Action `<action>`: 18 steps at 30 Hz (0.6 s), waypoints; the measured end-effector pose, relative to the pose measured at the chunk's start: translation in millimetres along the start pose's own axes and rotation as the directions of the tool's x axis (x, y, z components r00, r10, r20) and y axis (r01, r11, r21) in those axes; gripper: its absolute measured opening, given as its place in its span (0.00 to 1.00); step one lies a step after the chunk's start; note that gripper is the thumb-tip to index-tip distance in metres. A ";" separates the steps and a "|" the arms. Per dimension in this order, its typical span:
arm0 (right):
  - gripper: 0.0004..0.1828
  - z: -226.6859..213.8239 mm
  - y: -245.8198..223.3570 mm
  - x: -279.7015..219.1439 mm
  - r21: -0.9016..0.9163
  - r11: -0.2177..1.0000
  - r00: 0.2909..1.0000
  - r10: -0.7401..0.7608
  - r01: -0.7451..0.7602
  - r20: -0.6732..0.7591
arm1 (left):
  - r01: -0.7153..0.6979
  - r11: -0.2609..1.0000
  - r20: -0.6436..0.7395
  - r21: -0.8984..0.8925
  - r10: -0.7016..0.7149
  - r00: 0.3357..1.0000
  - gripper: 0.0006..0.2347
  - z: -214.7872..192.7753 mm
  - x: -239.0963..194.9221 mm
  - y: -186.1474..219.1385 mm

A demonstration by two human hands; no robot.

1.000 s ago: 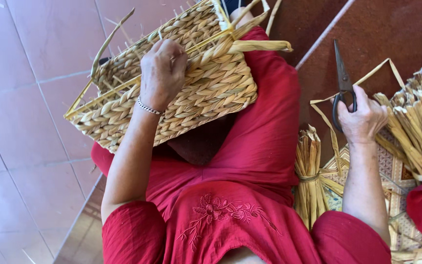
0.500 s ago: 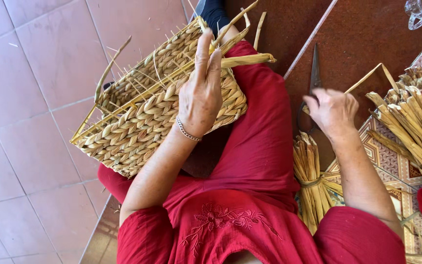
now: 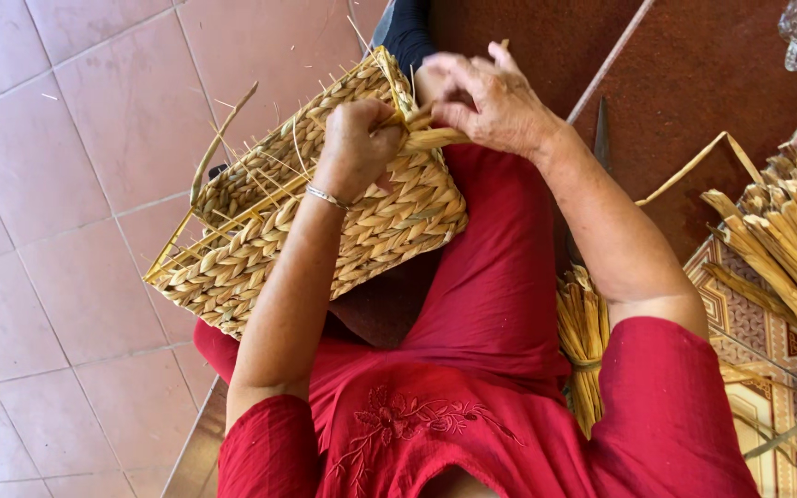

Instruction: The person weaves a rectangular basket using dried palm leaves, interlacing strands through the vertical frame and trimming excess with scissors. The basket is held on the lap and rotated as needed to continue the weave.

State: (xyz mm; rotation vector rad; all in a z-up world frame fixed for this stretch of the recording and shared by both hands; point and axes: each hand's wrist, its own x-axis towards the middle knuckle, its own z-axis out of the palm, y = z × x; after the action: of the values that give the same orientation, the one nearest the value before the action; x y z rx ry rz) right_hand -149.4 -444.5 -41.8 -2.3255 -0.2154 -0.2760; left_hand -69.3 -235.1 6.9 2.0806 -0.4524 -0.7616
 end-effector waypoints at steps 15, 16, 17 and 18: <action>0.12 9.2 -13.0 -47.3 -0.323 0.942 0.922 -0.203 0.093 -0.329 | -0.162 0.835 -0.190 0.525 0.301 0.934 0.10 29.2 6.3 -15.9; 0.12 9.5 -15.5 -53.3 -0.239 0.967 0.946 -0.160 0.093 -0.282 | -0.163 0.841 -0.199 0.516 0.302 0.932 0.10 30.5 6.6 -17.6; 0.13 10.4 -17.7 -58.3 -0.153 0.984 0.966 -0.120 0.086 -0.230 | -0.147 0.866 -0.190 0.478 0.266 0.945 0.10 30.8 7.7 -19.3; 0.14 9.3 -19.0 -62.4 -0.067 0.995 0.980 -0.086 0.075 -0.177 | -0.132 0.887 -0.181 0.442 0.232 0.956 0.10 29.5 9.3 -21.0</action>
State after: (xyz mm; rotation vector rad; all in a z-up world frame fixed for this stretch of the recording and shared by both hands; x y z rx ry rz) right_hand -212.8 -429.1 -51.4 -2.3379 -0.2141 -0.5370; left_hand -80.9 -246.0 -26.8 2.4511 -0.7255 -0.3181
